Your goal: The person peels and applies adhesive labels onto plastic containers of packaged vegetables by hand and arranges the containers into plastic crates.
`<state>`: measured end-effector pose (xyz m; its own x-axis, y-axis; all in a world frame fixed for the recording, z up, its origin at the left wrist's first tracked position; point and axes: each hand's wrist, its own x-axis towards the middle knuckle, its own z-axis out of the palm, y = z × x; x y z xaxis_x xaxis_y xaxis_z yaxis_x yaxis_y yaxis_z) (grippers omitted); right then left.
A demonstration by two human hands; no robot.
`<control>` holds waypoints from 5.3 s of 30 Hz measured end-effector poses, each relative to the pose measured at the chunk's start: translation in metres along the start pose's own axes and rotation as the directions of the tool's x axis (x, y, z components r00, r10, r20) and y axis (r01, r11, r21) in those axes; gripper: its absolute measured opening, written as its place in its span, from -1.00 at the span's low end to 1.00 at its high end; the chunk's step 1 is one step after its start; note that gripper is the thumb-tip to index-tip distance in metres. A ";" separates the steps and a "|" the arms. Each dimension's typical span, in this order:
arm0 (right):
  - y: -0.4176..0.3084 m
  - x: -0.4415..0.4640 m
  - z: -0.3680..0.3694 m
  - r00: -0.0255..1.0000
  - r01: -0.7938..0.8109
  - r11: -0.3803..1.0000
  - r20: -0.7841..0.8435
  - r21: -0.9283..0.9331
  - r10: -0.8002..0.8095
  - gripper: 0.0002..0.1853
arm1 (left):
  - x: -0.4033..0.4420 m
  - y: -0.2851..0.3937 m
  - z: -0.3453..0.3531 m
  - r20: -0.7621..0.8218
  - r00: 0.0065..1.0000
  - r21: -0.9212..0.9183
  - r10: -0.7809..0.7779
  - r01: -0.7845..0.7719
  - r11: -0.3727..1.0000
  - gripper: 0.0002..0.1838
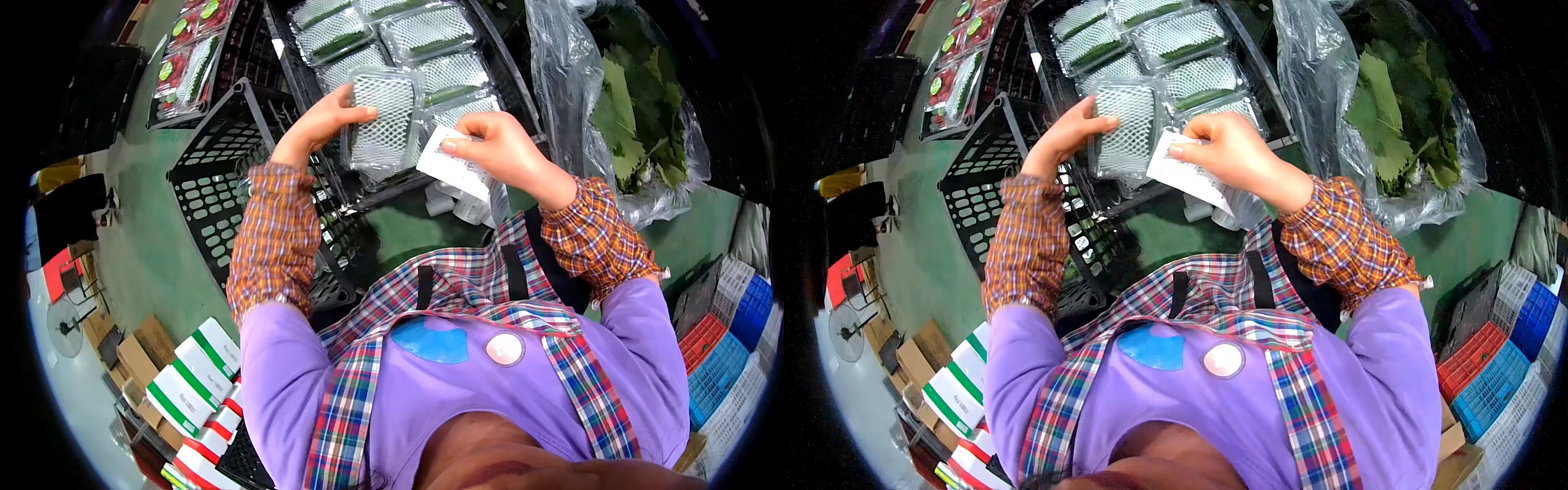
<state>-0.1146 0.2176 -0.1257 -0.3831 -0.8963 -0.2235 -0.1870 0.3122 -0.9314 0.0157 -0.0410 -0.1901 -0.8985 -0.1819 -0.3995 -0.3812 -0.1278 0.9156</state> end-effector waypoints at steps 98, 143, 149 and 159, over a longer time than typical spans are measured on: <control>0.003 0.019 0.005 0.967 -0.044 0.986 0.241 -0.158 0.081 -0.74 | -0.237 -0.212 -0.109 -0.418 0.905 0.896 0.081 0.396 0.199 -0.58; 0.005 0.015 0.014 0.997 0.034 0.995 0.075 -0.089 -0.027 -0.68 | -0.064 0.014 0.094 -0.059 0.998 -0.101 -0.026 0.020 0.995 -0.73; 0.015 0.017 0.001 0.999 -0.032 0.999 -0.028 -0.006 0.032 -0.74 | -0.014 0.000 0.034 -0.089 0.996 0.086 -0.011 0.019 0.996 -0.61; 0.020 0.024 0.001 0.995 -0.002 0.986 -0.101 0.168 0.020 -0.73 | 0.166 -0.002 0.019 -0.338 0.677 0.850 0.654 -0.080 0.521 -0.34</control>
<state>-0.1271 0.2017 -0.1503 -0.4765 -0.8533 -0.2116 -0.0311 0.2569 -0.9659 -0.1368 -0.0528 -0.2572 -0.7838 -0.5361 0.3135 -0.3120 0.7764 0.5475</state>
